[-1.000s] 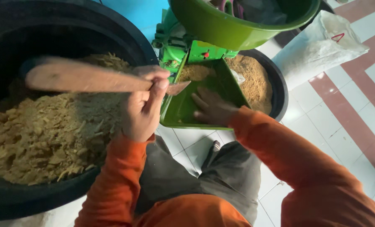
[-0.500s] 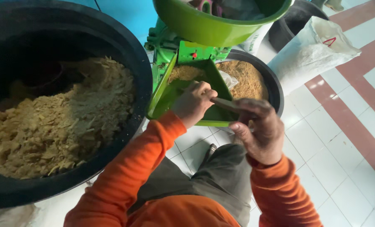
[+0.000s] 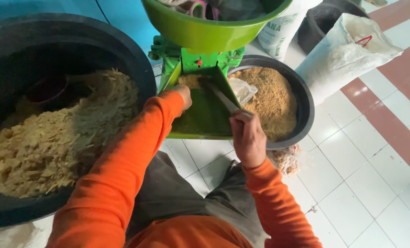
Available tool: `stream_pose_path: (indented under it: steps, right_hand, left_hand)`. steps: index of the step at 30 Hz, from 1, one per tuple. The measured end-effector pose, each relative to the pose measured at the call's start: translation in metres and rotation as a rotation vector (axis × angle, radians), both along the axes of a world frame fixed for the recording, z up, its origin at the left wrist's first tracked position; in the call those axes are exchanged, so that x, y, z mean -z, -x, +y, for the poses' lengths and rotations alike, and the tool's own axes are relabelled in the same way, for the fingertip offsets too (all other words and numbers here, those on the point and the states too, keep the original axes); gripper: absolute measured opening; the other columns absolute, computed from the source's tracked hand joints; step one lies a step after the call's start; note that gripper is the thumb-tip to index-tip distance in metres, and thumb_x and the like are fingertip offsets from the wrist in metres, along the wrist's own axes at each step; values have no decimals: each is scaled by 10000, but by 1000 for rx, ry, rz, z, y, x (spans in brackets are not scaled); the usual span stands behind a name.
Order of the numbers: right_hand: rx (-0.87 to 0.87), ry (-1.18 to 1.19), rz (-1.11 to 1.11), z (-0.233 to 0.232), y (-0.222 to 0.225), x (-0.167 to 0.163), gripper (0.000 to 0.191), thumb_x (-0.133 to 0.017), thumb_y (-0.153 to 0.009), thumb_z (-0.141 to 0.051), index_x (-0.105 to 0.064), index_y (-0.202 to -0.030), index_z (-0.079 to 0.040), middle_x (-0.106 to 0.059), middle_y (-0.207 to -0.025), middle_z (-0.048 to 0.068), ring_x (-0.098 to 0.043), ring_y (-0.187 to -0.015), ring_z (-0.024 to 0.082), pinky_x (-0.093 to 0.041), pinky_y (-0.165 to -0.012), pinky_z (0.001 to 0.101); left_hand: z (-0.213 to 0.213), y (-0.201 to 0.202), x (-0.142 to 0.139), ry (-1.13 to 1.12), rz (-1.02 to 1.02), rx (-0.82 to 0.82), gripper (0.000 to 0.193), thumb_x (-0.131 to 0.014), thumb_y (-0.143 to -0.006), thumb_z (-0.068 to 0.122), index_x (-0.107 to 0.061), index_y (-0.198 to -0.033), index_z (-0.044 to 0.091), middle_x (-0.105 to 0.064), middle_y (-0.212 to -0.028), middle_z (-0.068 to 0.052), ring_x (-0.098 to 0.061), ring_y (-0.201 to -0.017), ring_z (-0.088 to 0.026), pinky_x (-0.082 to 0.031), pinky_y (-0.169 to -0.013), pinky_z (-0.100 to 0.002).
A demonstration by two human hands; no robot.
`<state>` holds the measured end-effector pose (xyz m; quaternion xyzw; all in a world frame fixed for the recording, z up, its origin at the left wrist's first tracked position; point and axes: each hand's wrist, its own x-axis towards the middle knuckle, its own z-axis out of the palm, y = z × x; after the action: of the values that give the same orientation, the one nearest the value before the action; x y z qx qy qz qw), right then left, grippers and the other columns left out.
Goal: The person sits on the floor beside a green grinding machine and scoops dried cassava chips from a large black basin into the machine's green tray, using a wooden stick to push the chips toward the grinder. Ground powder collects in a basin beside the machine, which the person stirs and levels with the stick, and they also scoop chips with a small plastic cup.
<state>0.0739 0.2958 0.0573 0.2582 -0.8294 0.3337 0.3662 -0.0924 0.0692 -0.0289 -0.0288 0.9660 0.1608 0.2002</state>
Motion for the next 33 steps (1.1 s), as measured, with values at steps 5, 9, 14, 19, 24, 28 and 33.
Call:
stream_pose_path:
  steps: [5, 9, 14, 19, 24, 28, 33]
  right_hand:
    - [75, 121, 39, 7, -20, -10, 253, -727, -968, 77, -532, -1111, 2, -693, -1111, 153, -719, -890, 236, -587, -758, 310]
    - [57, 142, -16, 5, -23, -17, 258, -735, -965, 73, -538, -1113, -2, -703, -1105, 139, -706, -842, 207, -568, -731, 297]
    - [-25, 71, -19, -5, -15, -20, 255, -730, -962, 70, -545, -1122, -5, -681, -1082, 145, -703, -906, 257, -573, -774, 322]
    - [26, 206, -115, -14, -26, -22, 232, -732, -953, 63, -552, -1080, -12, -715, -1078, 128, -694, -771, 198, -554, -670, 288]
    - [-74, 127, -56, -29, -23, -14, 226, -719, -953, 83, -580, -1112, -2, -684, -1086, 141, -699, -919, 267, -574, -789, 326]
    - [11, 257, -81, -34, -20, -4, 211, -722, -965, 91, -583, -1087, -12, -709, -1105, 125, -715, -847, 196, -582, -759, 285]
    - [-22, 88, -37, -44, -14, -6, 238, -738, -935, 94, -605, -1107, -2, -700, -1119, 149, -719, -956, 275, -584, -802, 320]
  left_hand:
    - [0, 31, 27, 249, -124, 536, 277, -550, -885, 150, -666, -1130, 90, -749, -907, -151, -691, -775, -297, -536, -692, -421]
    - [-5, 41, 20, -496, -186, -191, 604, -397, -907, 48, -413, -1507, 113, -738, -849, -198, -660, -626, -267, -503, -544, -428]
    - [-20, 10, -9, -559, -9, -194, 634, -416, -911, 41, -427, -1542, 100, -717, -772, -165, -679, -580, -226, -510, -497, -411]
    - [-31, -39, -32, -690, 265, -155, 543, -459, -933, 80, -500, -1474, 65, -731, -774, -186, -743, -601, -237, -591, -558, -420]
    - [-30, -80, -29, -366, 673, 134, 432, -620, -943, 145, -626, -1366, 58, -724, -961, -254, -703, -857, -414, -561, -729, -495]
    - [-35, -97, -19, -437, 778, 190, 374, -621, -919, 102, -659, -1284, 31, -712, -1147, -224, -677, -998, -419, -553, -832, -466]
    - [-33, -102, -10, -431, 821, 210, 337, -614, -909, 74, -667, -1236, 10, -714, -1119, -218, -685, -999, -398, -563, -840, -443]
